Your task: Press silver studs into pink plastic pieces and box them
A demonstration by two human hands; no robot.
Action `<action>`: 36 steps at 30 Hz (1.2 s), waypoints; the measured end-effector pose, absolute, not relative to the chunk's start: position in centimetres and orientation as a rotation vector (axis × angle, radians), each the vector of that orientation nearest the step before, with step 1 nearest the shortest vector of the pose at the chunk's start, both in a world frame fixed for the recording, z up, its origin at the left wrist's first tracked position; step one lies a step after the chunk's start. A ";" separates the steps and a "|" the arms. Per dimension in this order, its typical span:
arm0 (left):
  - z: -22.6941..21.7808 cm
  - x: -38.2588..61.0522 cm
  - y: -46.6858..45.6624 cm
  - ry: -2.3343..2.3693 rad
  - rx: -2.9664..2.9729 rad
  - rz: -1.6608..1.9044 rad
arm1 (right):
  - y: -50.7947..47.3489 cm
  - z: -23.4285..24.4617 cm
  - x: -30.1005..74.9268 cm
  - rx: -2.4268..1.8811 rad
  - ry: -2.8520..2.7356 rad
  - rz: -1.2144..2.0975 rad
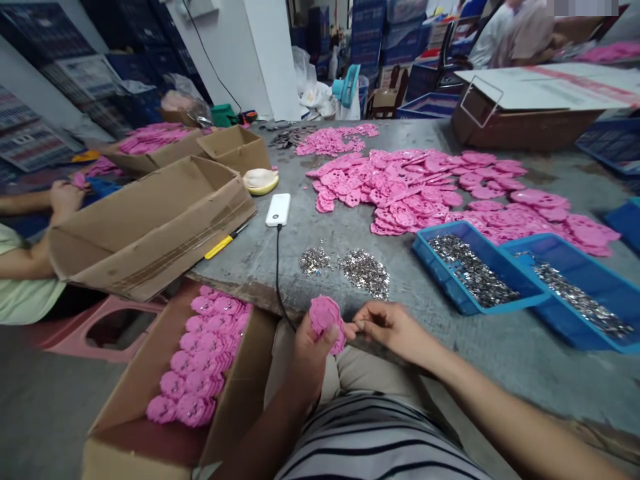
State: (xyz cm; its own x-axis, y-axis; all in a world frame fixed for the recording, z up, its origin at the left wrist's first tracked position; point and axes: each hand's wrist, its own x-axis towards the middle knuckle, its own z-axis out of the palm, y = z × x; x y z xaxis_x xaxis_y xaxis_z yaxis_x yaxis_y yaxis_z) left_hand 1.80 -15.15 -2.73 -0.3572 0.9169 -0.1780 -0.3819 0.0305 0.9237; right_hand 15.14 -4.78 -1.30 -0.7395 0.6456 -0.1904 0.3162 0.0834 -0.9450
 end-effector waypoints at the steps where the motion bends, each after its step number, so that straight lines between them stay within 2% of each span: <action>1: -2.8 1.8 -15.3 1.268 0.700 1.536 | -4.8 -1.5 15.1 -0.986 -2.058 1.756; 5: -2.9 1.8 -15.8 1.321 0.870 1.550 | -4.9 -1.6 15.1 -0.988 -1.792 1.992; 10: -2.4 1.8 -14.8 1.002 0.363 1.729 | -5.3 -1.6 14.9 -0.766 -1.425 2.176; 16: -1.8 1.7 -14.3 0.776 -0.163 1.652 | -5.3 -2.0 13.8 -0.626 -1.302 2.138; 27: -0.3 2.5 -14.2 0.729 -0.438 1.609 | -5.7 -3.2 13.4 -0.469 -1.204 2.165; 32: -0.9 2.2 -14.0 0.795 -0.151 1.628 | -2.6 -2.8 14.3 -0.544 -1.578 1.997; 36: -2.1 2.1 -12.3 0.926 0.263 1.626 | 3.7 -1.7 11.7 -0.943 -1.983 1.420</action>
State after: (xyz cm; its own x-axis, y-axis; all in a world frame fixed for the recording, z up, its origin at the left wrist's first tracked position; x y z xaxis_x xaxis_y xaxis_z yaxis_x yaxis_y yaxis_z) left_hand 2.09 -12.25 -2.10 -0.2881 0.9068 -0.3077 -0.7273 0.0018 0.6863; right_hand 11.72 3.66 -1.75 -0.6222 0.7827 0.0161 0.2369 0.2078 -0.9490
